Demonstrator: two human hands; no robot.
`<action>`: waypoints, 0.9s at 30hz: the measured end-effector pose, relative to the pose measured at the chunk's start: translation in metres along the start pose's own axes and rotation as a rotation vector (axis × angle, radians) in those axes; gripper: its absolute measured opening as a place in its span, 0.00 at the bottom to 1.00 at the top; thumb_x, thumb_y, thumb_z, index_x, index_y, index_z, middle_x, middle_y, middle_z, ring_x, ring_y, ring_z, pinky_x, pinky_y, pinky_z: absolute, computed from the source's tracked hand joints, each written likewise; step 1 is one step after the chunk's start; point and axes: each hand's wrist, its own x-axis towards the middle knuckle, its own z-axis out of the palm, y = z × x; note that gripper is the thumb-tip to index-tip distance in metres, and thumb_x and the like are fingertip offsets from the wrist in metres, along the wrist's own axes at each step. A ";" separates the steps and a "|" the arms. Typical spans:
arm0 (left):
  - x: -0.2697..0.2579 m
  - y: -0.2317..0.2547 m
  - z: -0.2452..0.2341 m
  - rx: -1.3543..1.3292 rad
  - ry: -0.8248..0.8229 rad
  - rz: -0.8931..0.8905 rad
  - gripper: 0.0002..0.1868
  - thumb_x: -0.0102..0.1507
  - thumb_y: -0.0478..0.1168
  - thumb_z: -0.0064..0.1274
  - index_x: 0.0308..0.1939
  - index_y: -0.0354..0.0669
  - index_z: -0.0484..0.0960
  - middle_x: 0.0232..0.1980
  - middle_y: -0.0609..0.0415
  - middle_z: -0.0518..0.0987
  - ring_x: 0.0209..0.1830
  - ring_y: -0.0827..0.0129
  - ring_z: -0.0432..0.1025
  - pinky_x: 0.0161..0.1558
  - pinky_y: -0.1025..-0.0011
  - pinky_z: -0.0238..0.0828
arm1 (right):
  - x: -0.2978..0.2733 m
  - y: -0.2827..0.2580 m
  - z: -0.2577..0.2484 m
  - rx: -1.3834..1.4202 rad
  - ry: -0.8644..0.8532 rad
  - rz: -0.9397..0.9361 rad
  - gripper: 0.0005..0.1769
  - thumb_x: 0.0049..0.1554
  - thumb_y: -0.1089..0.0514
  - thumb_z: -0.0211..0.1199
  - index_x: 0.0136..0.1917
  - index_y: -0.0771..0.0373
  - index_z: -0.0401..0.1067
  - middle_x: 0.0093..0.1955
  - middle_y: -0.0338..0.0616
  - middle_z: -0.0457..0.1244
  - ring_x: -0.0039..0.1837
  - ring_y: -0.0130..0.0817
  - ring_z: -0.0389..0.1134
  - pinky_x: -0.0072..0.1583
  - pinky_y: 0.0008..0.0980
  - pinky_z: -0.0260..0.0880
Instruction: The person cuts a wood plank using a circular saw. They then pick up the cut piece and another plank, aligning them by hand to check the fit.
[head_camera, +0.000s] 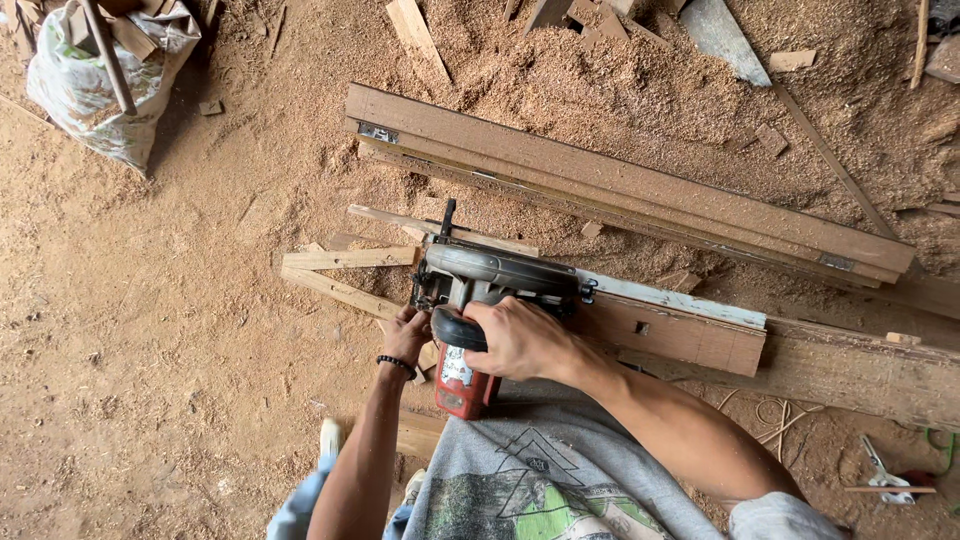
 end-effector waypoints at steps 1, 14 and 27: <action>-0.001 0.004 -0.003 0.001 -0.002 -0.003 0.09 0.58 0.32 0.62 0.34 0.44 0.76 0.27 0.59 0.71 0.23 0.79 0.65 0.23 0.82 0.65 | 0.001 -0.004 0.000 0.001 0.002 0.003 0.16 0.51 0.47 0.64 0.40 0.63 0.71 0.30 0.53 0.68 0.33 0.47 0.71 0.37 0.42 0.65; 0.043 -0.001 -0.058 0.053 0.013 0.031 0.13 0.61 0.34 0.62 0.49 0.42 0.83 0.39 0.50 0.82 0.32 0.67 0.77 0.35 0.68 0.80 | 0.023 -0.035 0.000 -0.009 -0.015 0.001 0.20 0.50 0.44 0.62 0.43 0.63 0.71 0.35 0.57 0.70 0.42 0.57 0.74 0.43 0.48 0.70; 0.018 0.060 -0.061 0.213 0.037 0.132 0.08 0.62 0.35 0.61 0.30 0.42 0.78 0.26 0.55 0.74 0.27 0.74 0.67 0.29 0.77 0.66 | 0.042 -0.057 0.001 -0.009 -0.043 -0.006 0.20 0.50 0.44 0.60 0.46 0.63 0.72 0.41 0.61 0.70 0.50 0.62 0.73 0.48 0.55 0.71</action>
